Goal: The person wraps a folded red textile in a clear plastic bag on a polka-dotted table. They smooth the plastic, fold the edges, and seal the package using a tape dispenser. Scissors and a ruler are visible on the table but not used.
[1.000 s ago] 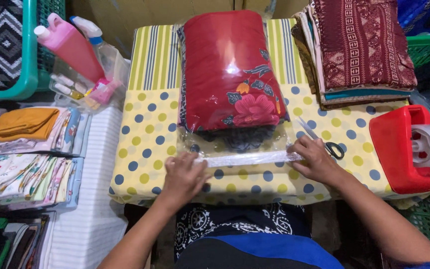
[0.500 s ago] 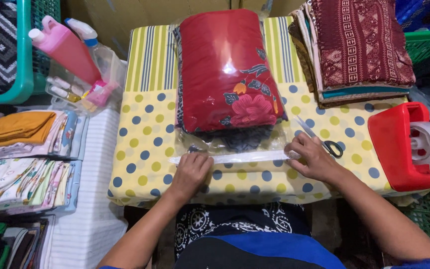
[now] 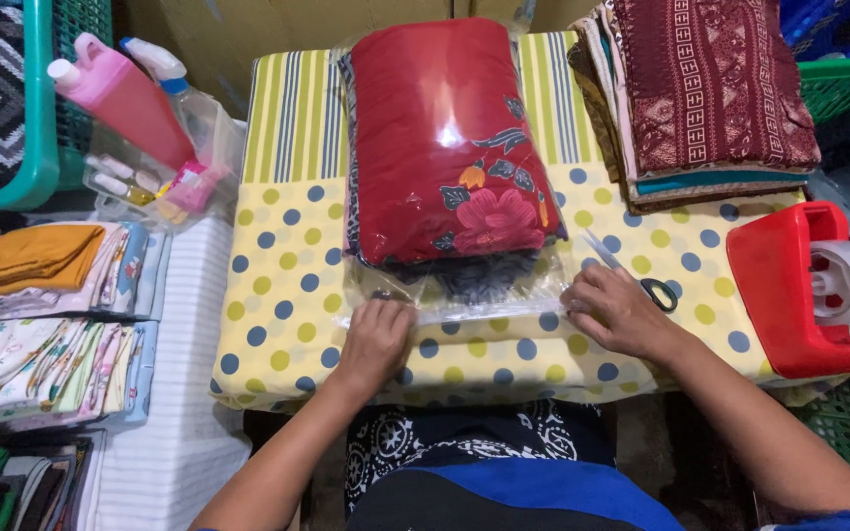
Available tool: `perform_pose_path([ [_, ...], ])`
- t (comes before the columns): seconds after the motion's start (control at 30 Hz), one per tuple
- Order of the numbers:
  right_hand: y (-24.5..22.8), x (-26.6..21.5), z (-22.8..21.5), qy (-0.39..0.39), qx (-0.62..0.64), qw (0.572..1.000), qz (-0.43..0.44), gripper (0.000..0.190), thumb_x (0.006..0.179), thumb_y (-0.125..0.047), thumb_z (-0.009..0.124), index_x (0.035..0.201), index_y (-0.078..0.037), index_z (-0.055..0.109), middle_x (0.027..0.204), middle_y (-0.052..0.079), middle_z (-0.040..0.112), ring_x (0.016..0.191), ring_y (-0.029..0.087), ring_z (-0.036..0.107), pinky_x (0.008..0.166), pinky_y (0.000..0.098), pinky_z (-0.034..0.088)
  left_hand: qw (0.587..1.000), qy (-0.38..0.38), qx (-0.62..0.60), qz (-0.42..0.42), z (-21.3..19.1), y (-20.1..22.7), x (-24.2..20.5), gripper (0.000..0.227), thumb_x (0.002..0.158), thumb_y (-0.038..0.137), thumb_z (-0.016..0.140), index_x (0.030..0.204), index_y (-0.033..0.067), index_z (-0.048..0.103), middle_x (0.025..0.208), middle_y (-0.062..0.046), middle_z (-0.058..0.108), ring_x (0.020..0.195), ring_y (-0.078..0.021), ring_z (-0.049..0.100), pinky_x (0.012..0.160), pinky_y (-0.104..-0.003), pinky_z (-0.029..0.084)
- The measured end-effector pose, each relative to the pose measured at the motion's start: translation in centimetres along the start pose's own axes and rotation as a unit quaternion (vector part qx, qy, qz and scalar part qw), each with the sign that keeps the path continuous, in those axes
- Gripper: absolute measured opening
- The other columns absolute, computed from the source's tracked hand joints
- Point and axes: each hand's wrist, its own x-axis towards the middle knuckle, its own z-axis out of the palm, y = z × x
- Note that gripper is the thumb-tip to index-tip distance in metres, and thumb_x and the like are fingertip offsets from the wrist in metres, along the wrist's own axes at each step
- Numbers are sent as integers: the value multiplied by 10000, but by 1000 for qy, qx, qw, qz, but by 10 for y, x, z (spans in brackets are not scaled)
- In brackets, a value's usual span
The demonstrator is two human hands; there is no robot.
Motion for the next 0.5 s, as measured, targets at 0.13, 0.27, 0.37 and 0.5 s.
perform_pose_path([
  [0.13,7,-2,5,1,-38,999,-23,112,916,-305,660,976,-228,606,973,30,563,952,267,611,811,398,465,1000,-17,-6,1,10,-6,-13,170,829,129,666,998,142,656,899,-40,579,808,-253,605,692,-371,479],
  [0.27,-3,3,-6,9,-53,999,-8,36,967,-264,611,948,-234,618,960,-23,598,952,196,621,844,345,460,999,-18,-21,-16,9,-10,-14,193,854,159,671,1045,180,659,881,-11,573,794,-229,607,724,-355,490],
  [0.37,-5,5,-8,15,-46,999,8,55,984,-224,603,954,-240,646,917,-50,628,933,162,643,851,327,451,997,-38,-52,-31,-4,-10,-5,291,836,109,657,1117,180,655,880,-10,583,795,-238,618,739,-367,500],
  [0.5,6,4,-1,32,-28,998,41,117,966,-163,616,993,-275,631,866,-100,642,913,142,654,895,320,421,995,-66,-73,-32,-16,-9,8,408,844,60,588,1209,235,643,916,-9,552,770,-240,571,707,-365,476],
])
